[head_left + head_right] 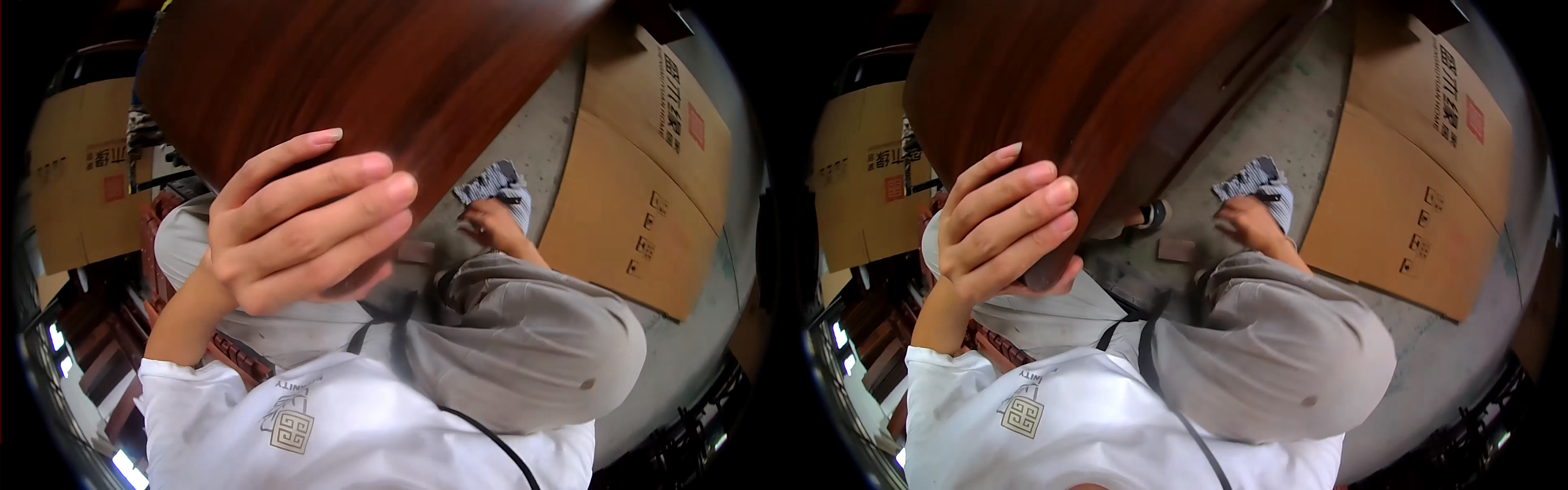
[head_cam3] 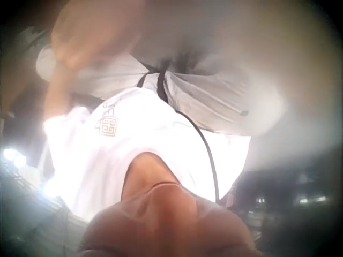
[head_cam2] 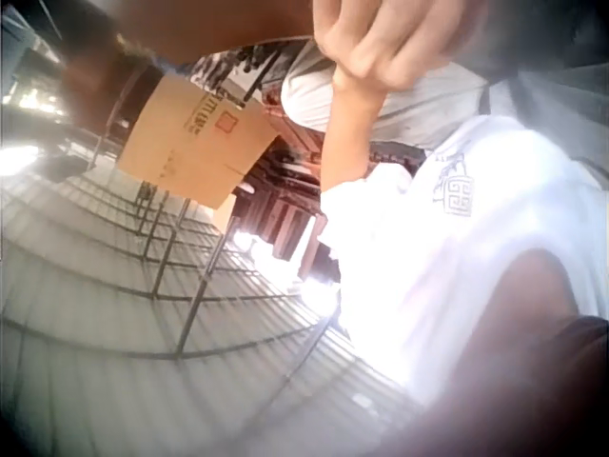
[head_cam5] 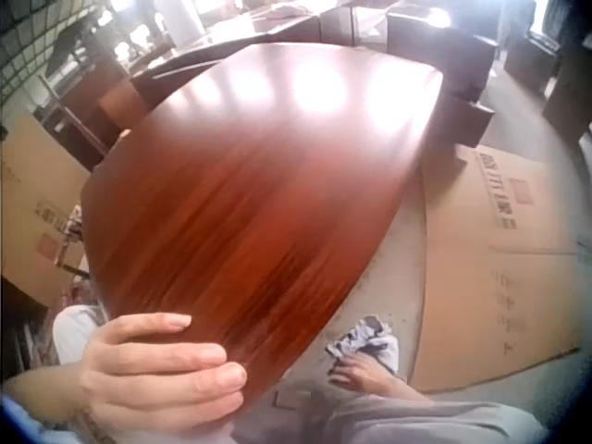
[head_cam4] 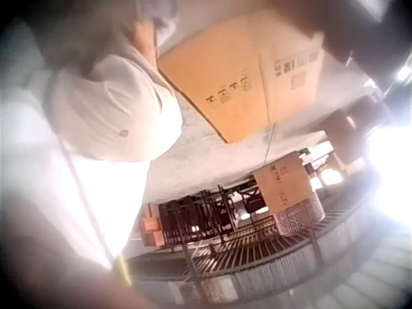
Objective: The person performs finishing work on a wood cabinet by scraping an edge, sanding a corner, wiping the surface with a cloth, using a spray gun, and using an air nozzle to clean the drawer area.
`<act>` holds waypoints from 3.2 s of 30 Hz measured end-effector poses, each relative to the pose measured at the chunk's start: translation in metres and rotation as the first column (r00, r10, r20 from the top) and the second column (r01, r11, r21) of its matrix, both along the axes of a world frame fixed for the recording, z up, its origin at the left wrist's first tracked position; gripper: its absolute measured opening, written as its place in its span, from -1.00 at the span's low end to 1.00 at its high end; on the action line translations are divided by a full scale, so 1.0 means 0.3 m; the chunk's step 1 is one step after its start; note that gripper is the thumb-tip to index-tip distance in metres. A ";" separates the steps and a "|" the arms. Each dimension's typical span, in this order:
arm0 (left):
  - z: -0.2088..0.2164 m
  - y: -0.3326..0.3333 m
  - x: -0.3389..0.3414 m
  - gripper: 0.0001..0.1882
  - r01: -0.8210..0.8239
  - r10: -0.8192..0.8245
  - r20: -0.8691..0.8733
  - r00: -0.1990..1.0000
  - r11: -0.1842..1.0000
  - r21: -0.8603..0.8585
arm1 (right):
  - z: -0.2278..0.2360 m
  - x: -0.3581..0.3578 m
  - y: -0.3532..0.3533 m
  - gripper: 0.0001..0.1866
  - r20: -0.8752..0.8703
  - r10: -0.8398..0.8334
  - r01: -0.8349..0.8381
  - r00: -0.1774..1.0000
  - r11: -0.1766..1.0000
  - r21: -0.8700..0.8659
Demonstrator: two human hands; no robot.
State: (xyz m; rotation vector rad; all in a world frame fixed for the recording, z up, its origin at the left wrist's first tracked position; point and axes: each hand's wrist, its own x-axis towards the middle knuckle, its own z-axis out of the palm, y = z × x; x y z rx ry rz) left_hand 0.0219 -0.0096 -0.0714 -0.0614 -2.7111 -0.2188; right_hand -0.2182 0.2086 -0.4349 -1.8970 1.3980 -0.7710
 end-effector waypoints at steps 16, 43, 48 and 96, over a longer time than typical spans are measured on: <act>-0.009 0.038 -0.021 -0.72 -0.185 0.180 -0.087 0.980 0.981 -0.052 | -0.215 0.438 -0.023 -0.72 0.267 0.165 -0.234 0.949 0.939 0.251; 0.198 0.167 -0.168 -0.92 0.028 -0.019 -0.027 0.999 0.032 0.999 | 1.396 0.088 0.037 -0.59 0.828 -0.444 0.250 0.343 0.893 0.375; 0.101 0.184 -0.041 -0.91 0.097 -0.012 -0.100 0.995 0.365 0.926 | 1.294 0.242 0.084 -0.59 0.913 -0.397 -0.127 -0.098 0.915 0.384; -0.049 0.047 0.097 -0.60 -0.256 0.268 -0.050 0.962 0.952 0.170 | 1.284 0.083 -0.221 -0.47 -0.421 -0.292 0.094 0.859 0.898 -0.430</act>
